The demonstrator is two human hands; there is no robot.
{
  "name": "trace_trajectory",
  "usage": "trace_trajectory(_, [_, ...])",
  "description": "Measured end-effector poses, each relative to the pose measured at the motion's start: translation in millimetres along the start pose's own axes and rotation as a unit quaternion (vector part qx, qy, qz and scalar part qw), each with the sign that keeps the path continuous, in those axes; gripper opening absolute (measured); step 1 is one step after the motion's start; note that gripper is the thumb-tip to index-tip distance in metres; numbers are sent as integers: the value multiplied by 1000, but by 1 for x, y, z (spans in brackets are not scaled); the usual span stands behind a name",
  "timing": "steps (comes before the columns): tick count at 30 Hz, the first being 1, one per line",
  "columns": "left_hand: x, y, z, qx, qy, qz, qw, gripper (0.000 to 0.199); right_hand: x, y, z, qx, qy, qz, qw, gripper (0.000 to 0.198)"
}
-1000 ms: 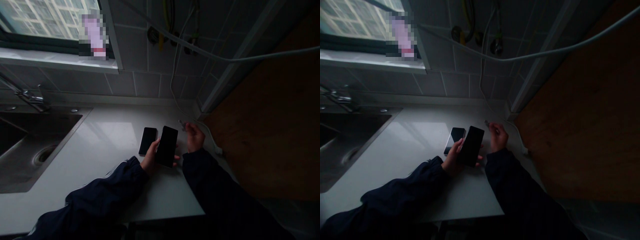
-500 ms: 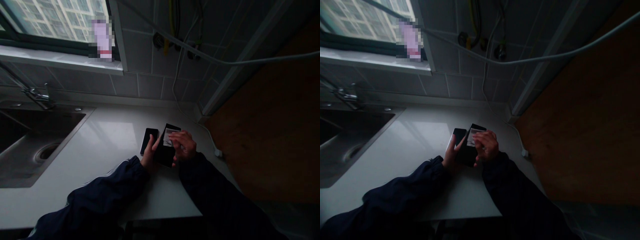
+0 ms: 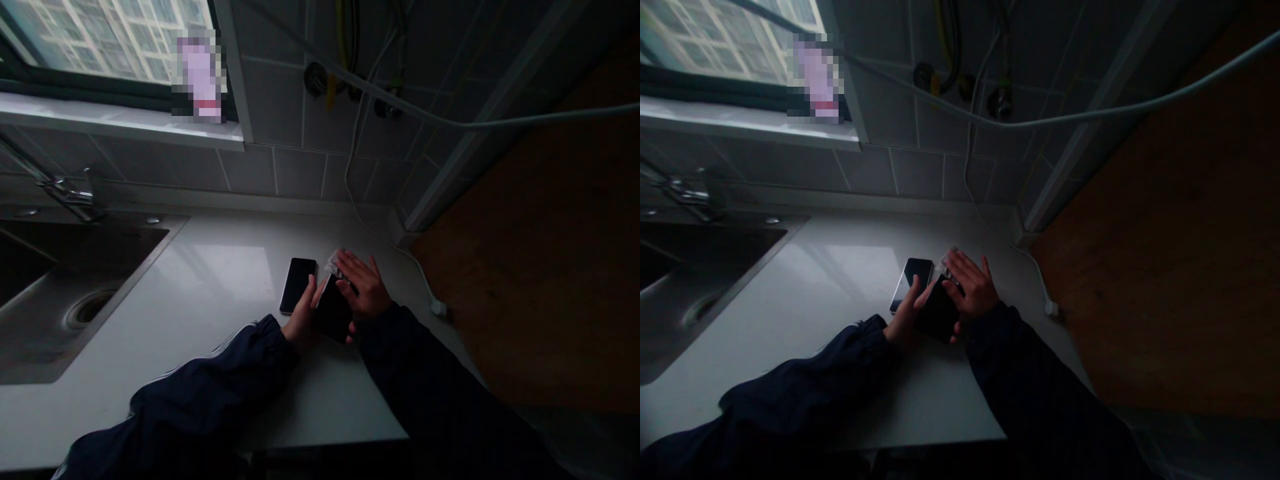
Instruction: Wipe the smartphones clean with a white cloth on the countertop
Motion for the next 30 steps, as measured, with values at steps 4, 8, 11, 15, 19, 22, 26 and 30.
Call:
trace_trajectory(4, [0,1,-1,4,-19,3,1000,73,-1,0,0,6,27,0,1000,49])
trace_trajectory(8, [1,0,3,-17,-108,8,994,76,-1,12,-3,57,85,55,993,46])
trace_trajectory(11, [2,0,5,-64,-147,20,987,76,-2,16,-4,81,97,68,990,43])
trace_trajectory(15, [4,-1,4,-116,-146,9,982,76,-9,23,-3,127,108,89,982,44])
trace_trajectory(19, [5,-2,7,-127,-175,-27,976,68,-20,29,-1,158,136,121,970,49])
trace_trajectory(22, [6,-2,9,-96,-167,-12,981,73,-22,21,1,127,130,108,977,51])
trace_trajectory(26, [3,-2,4,-7,-74,10,997,83,-15,-1,2,47,95,27,994,53])
trace_trajectory(30, [0,1,-1,67,-34,-1,997,84,-10,-11,6,30,86,-20,996,58])
Point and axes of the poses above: each hand's wrist, its own x-axis towards the middle knuckle, its own z-axis out of the back of the hand, y = z × x, the point moved 2 cm from there along x, towards the middle knuckle, and after that the axes turned 9 degrees about -y, right-handed, at the moved point
